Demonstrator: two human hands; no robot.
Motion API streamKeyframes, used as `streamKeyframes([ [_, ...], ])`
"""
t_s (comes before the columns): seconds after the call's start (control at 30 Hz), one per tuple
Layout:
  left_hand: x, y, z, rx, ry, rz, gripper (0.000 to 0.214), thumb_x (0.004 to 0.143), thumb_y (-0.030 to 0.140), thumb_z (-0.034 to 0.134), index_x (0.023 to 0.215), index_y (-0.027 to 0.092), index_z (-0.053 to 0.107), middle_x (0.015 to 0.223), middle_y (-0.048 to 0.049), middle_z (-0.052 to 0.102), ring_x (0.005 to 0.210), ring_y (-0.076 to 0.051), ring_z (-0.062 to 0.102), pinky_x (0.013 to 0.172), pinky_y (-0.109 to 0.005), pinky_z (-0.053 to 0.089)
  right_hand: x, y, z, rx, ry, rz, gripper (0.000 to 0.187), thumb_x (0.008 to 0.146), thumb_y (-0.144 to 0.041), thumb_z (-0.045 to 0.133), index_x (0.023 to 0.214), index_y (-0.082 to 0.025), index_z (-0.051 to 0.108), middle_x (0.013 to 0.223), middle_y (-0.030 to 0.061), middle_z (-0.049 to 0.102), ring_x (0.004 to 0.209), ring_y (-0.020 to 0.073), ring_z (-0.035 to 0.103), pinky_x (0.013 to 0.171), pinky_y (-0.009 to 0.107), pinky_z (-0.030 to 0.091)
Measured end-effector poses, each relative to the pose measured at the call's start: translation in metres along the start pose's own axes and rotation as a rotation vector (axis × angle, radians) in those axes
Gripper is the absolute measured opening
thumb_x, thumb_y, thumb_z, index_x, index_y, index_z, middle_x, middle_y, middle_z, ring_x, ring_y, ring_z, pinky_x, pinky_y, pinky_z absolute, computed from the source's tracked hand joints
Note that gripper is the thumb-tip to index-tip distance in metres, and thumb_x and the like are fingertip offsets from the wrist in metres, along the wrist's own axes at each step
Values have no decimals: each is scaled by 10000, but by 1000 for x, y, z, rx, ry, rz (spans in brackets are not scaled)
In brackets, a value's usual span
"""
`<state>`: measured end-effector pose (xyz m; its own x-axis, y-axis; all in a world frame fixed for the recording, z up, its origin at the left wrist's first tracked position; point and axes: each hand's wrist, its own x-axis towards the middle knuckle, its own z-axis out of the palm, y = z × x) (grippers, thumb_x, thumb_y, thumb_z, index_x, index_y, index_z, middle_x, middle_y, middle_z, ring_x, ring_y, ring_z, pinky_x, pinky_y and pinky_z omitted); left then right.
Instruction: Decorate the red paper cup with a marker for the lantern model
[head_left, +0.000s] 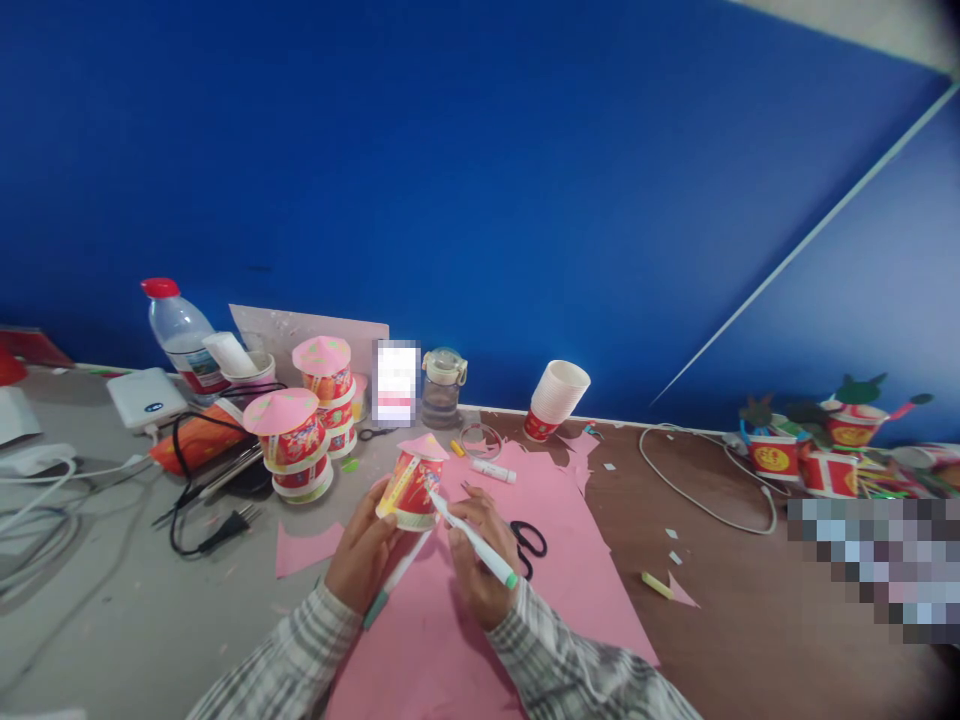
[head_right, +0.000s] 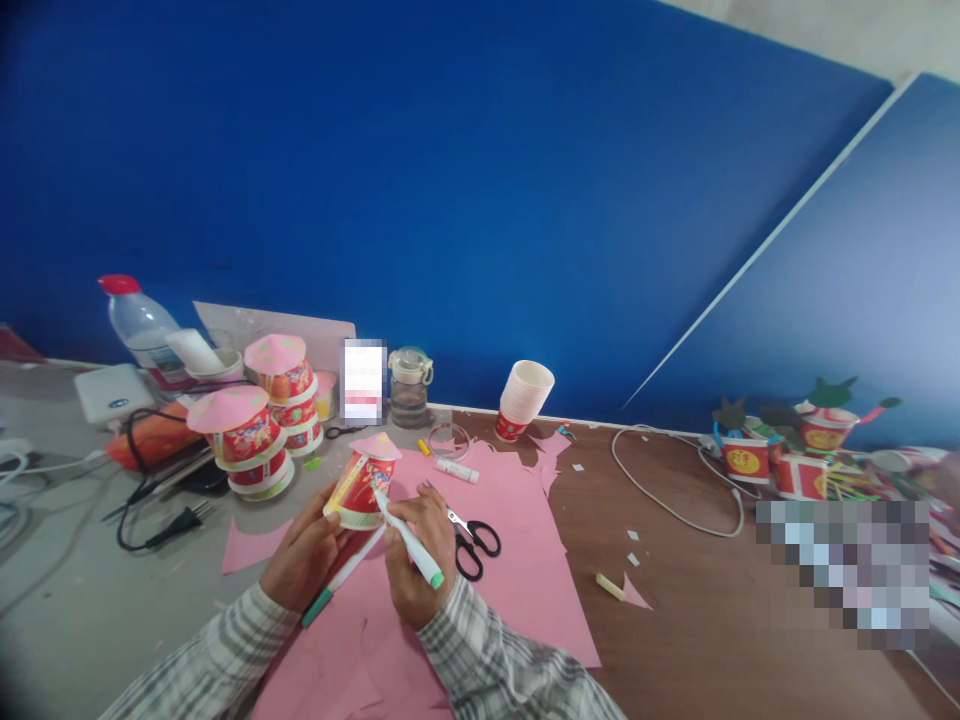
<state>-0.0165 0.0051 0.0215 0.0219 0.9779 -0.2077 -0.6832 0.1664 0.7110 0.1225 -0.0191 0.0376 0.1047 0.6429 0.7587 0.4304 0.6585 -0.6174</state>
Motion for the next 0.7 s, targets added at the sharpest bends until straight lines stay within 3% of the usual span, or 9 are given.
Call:
streamKeyframes([
  [0.3,-2,2,4,22,27,-17,555,432,181,642,973,229,531,967,-108,647,971,-355,486,777,-511,390,-5,2,1,-13,-64,-5,149,768,-139,508,846,-203,618,686,2,669,616,185,652,897,460,483],
  [0.53,-4,4,9,45,35,26,529,421,189,646,941,208,550,950,-112,646,950,-358,497,787,-515,376,0,2,-1,18,19,19,153,781,-150,503,849,-206,629,713,16,681,677,210,659,886,460,493],
  [0.7,-3,3,7,44,24,44,519,423,176,647,933,199,554,953,-118,639,952,-359,492,800,-519,362,0,3,-1,8,5,35,148,782,-165,504,847,-203,631,708,17,671,708,223,662,885,466,495],
])
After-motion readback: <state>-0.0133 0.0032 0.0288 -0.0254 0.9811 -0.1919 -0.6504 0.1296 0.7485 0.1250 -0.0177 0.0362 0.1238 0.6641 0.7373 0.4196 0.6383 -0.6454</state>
